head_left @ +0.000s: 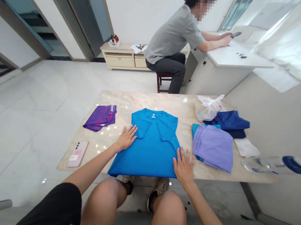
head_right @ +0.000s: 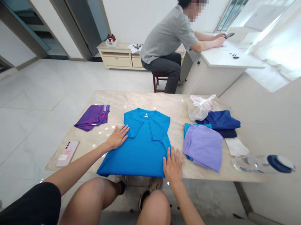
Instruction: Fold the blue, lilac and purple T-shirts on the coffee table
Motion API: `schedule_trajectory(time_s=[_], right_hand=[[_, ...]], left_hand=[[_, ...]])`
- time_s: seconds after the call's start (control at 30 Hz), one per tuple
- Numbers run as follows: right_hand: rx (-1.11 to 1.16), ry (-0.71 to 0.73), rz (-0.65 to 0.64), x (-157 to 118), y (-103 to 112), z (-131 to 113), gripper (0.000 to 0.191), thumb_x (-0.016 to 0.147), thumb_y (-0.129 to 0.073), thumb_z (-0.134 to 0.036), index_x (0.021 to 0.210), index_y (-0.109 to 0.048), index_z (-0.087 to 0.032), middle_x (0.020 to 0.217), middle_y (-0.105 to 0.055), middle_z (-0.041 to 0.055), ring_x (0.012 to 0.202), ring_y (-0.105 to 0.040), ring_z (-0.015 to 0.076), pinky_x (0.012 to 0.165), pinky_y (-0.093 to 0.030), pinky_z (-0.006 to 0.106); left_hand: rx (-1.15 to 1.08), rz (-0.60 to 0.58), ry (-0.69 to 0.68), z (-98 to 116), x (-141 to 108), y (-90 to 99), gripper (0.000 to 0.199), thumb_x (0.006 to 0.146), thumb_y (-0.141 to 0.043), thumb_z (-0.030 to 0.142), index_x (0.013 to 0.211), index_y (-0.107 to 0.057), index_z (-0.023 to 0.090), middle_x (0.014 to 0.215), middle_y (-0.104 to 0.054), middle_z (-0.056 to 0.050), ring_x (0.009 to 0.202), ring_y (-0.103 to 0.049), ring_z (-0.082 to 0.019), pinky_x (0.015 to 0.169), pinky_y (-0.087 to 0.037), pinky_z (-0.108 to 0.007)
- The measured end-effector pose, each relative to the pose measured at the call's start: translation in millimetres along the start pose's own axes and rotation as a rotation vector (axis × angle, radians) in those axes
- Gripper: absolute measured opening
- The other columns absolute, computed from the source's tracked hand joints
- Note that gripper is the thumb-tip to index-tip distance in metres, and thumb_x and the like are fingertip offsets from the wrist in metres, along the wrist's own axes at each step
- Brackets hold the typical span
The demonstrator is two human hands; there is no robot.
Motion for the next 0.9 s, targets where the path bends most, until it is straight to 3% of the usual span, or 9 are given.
schedule_trajectory(time_s=[0.1,0.17,0.27,0.37,0.5,0.6,0.73,0.83,0.9], right_hand=[[0.012,0.060,-0.069,-7.5,10.4,-17.2,0.058,0.110,-0.044,-0.035,0.160,-0.063,-0.013,0.175,-0.047,0.0191,0.166,-0.035,0.0426,0.135,-0.013,0.070],[0.050,0.085,-0.120,-3.5,16.9,-20.3,0.048,0.108,-0.050,-0.037,0.141,-0.076,-0.014,0.165,-0.058,0.0218,0.158,-0.045,0.0433,0.133,-0.023,0.067],[0.193,0.045,-0.152,30.5,19.3,-9.5,0.036,0.107,-0.052,-0.036,0.114,-0.082,-0.017,0.134,-0.076,0.0203,0.130,-0.066,0.0364,0.118,-0.046,0.051],[0.344,-0.044,-0.037,94.7,12.1,9.3,0.032,0.106,-0.054,-0.038,0.106,-0.077,-0.017,0.110,-0.077,0.0170,0.105,-0.069,0.0300,0.100,-0.053,0.042],[0.390,-0.130,0.110,178.8,-11.4,26.5,0.048,0.102,-0.061,-0.065,0.092,-0.069,-0.019,0.090,-0.071,0.0152,0.091,-0.065,0.0302,0.086,-0.053,0.043],[0.403,-0.068,0.149,218.5,-26.3,26.5,0.054,0.098,-0.067,-0.073,0.079,-0.063,-0.022,0.083,-0.067,0.0148,0.092,-0.064,0.0310,0.086,-0.051,0.045],[0.481,0.174,0.242,255.3,-18.6,10.7,0.056,0.106,-0.062,-0.065,0.071,-0.058,-0.022,0.081,-0.068,0.0113,0.095,-0.068,0.0259,0.094,-0.049,0.047],[0.429,0.067,0.187,295.2,-5.6,8.3,0.063,0.112,-0.047,-0.064,0.074,-0.061,-0.015,0.090,-0.072,0.0128,0.095,-0.069,0.0186,0.094,-0.047,0.043],[0.387,-0.058,0.134,326.5,7.9,10.5,0.067,0.112,-0.040,-0.063,0.082,-0.064,-0.008,0.096,-0.073,0.0144,0.097,-0.068,0.0163,0.094,-0.046,0.041]], left_hand=[[0.042,0.014,-0.008,-1.6,-28.1,8.8,0.061,0.113,-0.039,0.041,0.171,-0.049,0.024,0.179,-0.044,-0.013,0.168,-0.037,-0.038,0.138,-0.015,-0.072],[0.067,0.057,-0.005,-7.9,-45.4,20.8,0.056,0.112,-0.044,0.040,0.163,-0.057,0.023,0.174,-0.051,-0.015,0.163,-0.043,-0.039,0.138,-0.012,-0.072],[0.039,0.129,0.105,-32.2,-49.9,43.8,0.047,0.109,-0.048,0.034,0.150,-0.064,0.019,0.160,-0.063,-0.020,0.151,-0.055,-0.039,0.132,-0.032,-0.065],[-0.124,0.136,0.352,-70.7,-23.5,56.0,0.040,0.102,-0.058,0.037,0.137,-0.066,0.018,0.139,-0.073,-0.020,0.135,-0.065,-0.039,0.111,-0.052,-0.053],[-0.337,0.067,0.574,-108.6,25.8,41.9,0.041,0.094,-0.072,0.051,0.120,-0.068,0.019,0.109,-0.080,-0.014,0.105,-0.076,-0.034,0.086,-0.057,-0.040],[-0.372,0.033,0.521,-117.6,52.5,23.9,0.039,0.086,-0.081,0.057,0.102,-0.072,0.023,0.095,-0.080,-0.011,0.093,-0.077,-0.033,0.076,-0.054,-0.037],[-0.422,0.000,0.430,-127.3,79.6,11.6,0.029,0.082,-0.085,0.052,0.086,-0.075,0.025,0.082,-0.077,-0.007,0.088,-0.075,-0.032,0.078,-0.053,-0.036],[-0.393,0.057,0.453,-142.3,110.4,32.4,0.025,0.083,-0.086,0.046,0.089,-0.076,0.023,0.085,-0.077,-0.006,0.093,-0.076,-0.032,0.087,-0.055,-0.038],[-0.355,0.144,0.474,-150.7,135.8,65.5,0.026,0.087,-0.084,0.043,0.095,-0.076,0.020,0.092,-0.078,-0.006,0.097,-0.076,-0.030,0.093,-0.056,-0.039]])
Point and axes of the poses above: each hand's wrist, its own x-axis towards the middle knuckle, its own y-axis out of the back of the hand, z = x × y, the point moved 6 cm from there along x, towards the middle knuckle
